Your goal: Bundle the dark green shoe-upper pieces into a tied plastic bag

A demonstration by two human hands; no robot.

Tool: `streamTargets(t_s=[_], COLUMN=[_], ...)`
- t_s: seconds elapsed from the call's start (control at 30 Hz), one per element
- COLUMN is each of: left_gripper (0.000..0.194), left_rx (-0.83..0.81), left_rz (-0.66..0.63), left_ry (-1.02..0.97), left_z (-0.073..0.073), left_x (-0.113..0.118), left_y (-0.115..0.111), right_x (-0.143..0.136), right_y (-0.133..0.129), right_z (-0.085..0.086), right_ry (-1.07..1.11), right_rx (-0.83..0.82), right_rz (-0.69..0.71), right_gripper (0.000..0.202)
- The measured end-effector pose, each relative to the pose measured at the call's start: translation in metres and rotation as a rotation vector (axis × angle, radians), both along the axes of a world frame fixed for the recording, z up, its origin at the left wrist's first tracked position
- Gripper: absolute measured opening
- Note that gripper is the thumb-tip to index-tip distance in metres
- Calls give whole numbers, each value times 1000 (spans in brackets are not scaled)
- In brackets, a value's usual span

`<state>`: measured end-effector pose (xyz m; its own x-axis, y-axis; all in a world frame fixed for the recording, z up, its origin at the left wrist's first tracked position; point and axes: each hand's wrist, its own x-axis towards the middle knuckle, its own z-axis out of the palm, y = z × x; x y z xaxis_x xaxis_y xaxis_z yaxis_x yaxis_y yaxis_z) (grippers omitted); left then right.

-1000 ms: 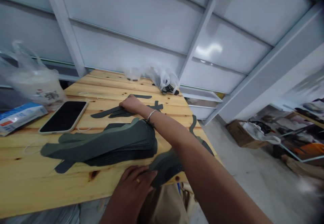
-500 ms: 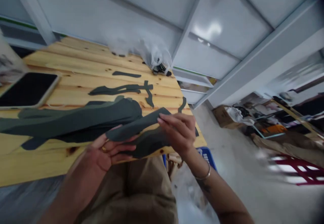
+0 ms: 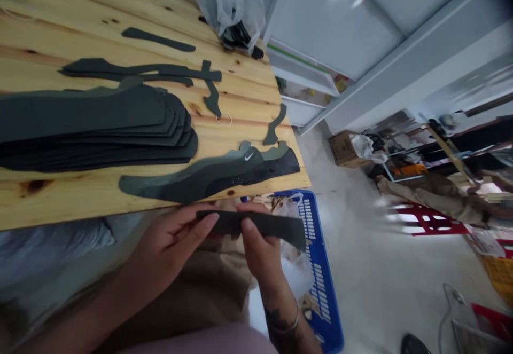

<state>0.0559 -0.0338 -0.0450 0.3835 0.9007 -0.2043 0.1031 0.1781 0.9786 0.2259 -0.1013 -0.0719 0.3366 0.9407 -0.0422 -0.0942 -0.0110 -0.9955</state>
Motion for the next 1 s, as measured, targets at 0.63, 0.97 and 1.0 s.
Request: streamTargets(t_s=[0.63, 0.97, 1.0], left_gripper=[16, 18, 22], left_rx=[933, 704, 656], left_rz=[64, 111, 119], left_ry=[625, 443, 402], left_z=[-31, -16, -16], left_x=[-27, -28, -28], left_y=[27, 23, 22], right_x=[28, 33, 32], right_y=[76, 65, 63], right_z=[29, 39, 38], right_ry=[-591, 150, 138], right_rx=[-56, -261, -273], right_rz=[115, 419, 444], right_gripper=[15, 53, 55])
